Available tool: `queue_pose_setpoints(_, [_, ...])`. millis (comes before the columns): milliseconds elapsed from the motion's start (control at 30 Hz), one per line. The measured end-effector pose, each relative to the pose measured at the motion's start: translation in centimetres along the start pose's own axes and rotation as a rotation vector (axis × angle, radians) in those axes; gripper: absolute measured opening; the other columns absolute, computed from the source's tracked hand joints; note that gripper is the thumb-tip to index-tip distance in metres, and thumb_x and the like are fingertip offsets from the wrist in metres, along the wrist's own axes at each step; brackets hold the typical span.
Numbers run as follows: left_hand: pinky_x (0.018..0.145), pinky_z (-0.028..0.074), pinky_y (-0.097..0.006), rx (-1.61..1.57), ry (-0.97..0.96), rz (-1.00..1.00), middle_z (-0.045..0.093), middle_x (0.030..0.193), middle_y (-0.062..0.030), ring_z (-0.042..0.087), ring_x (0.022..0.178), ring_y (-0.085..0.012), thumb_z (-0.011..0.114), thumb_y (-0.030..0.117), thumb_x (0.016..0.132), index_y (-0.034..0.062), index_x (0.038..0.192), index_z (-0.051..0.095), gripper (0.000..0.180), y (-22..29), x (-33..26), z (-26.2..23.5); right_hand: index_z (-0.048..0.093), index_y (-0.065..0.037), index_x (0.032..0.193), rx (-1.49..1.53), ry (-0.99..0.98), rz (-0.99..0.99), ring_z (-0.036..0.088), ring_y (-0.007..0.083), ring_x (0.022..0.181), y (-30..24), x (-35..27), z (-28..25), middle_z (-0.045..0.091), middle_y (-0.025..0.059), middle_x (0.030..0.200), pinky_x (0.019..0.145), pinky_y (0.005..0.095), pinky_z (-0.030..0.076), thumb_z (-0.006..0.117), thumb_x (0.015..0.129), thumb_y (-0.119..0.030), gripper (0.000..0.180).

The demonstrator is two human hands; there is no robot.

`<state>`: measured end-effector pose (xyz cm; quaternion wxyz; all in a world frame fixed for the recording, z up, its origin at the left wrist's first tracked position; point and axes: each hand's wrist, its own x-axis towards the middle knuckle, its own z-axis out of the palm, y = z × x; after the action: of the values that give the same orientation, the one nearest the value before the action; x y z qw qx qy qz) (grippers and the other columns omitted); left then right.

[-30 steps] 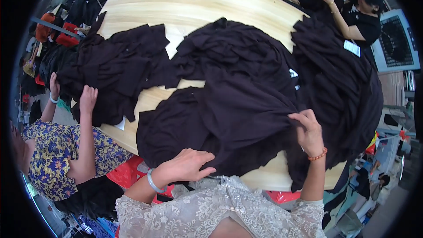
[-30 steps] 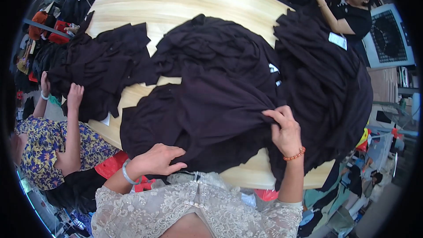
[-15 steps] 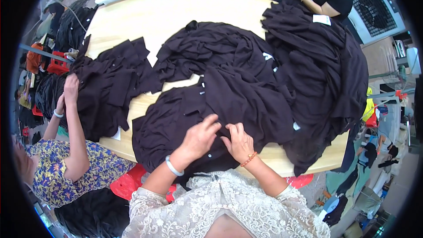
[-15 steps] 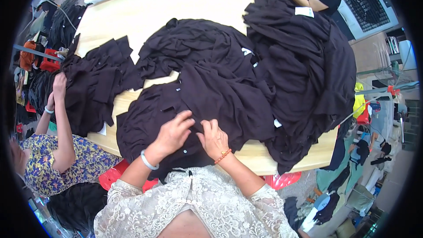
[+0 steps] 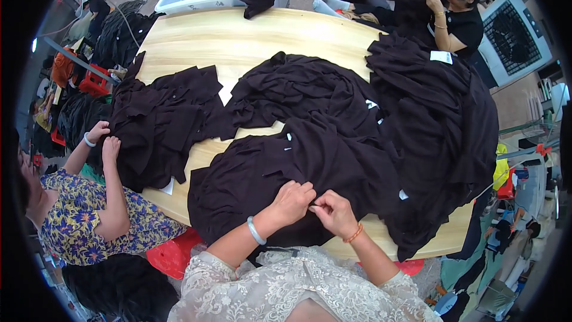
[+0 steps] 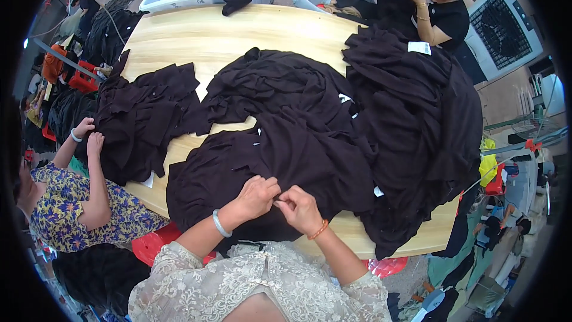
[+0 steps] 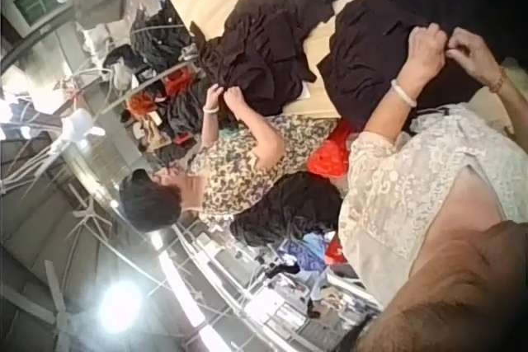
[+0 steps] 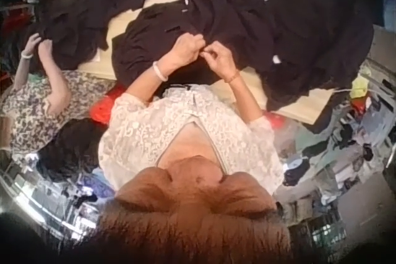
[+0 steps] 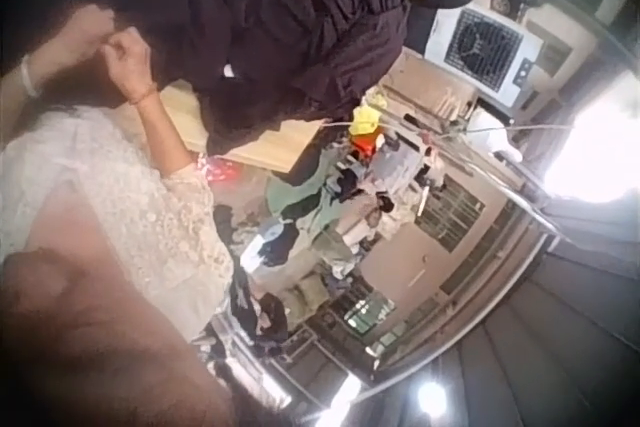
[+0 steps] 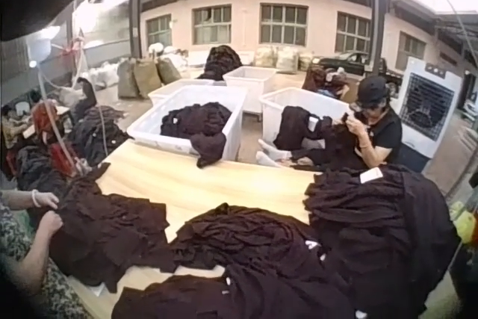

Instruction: Trimming loose threads from black shirts using scissors and inspecting the garments.

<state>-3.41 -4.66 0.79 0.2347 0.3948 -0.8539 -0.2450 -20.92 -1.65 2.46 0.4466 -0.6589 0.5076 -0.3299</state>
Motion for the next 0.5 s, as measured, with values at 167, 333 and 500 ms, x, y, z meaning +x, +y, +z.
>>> queue_pose_setpoints(167, [0.059,0.045,-0.037,-0.022,0.035,-0.032,0.057,0.083,-0.0078,0.058,0.065,-0.028,0.064,0.0,0.064,0.0079,0.083,0.061,0.021,-0.1,1.0,-0.4,0.051,-0.007,0.082,0.475,-0.41,0.338,0.041,-0.0002,0.059,0.9,1.7,-2.3,0.047,-0.0084,0.069,0.052,0.0181,0.035,0.067,0.089,-0.011,0.018])
queue_pose_setpoints(333, [0.055,0.043,-0.018,-0.501,0.221,-0.29,0.05,0.124,-0.0109,0.053,0.06,-0.0038,0.065,-0.008,0.079,0.004,0.122,0.056,0.046,3.0,-0.1,-4.3,0.057,-0.008,0.092,0.884,-0.255,0.441,0.045,0.0001,0.06,0.5,1.7,-3.6,0.052,-0.007,0.076,0.054,0.0159,0.038,0.062,0.094,-0.018,0.011])
queue_pose_setpoints(500, [0.055,0.041,-0.017,-1.326,-0.181,-0.721,0.055,0.11,-0.0051,0.054,0.064,-0.0054,0.066,0.009,0.087,0.0005,0.133,0.044,0.051,1.9,-2.1,-2.5,0.059,-0.007,0.095,0.983,-0.26,0.388,0.043,-0.0002,0.06,-0.7,1.6,-3.1,0.053,-0.0064,0.076,0.053,0.016,0.036,0.06,0.095,-0.018,0.012])
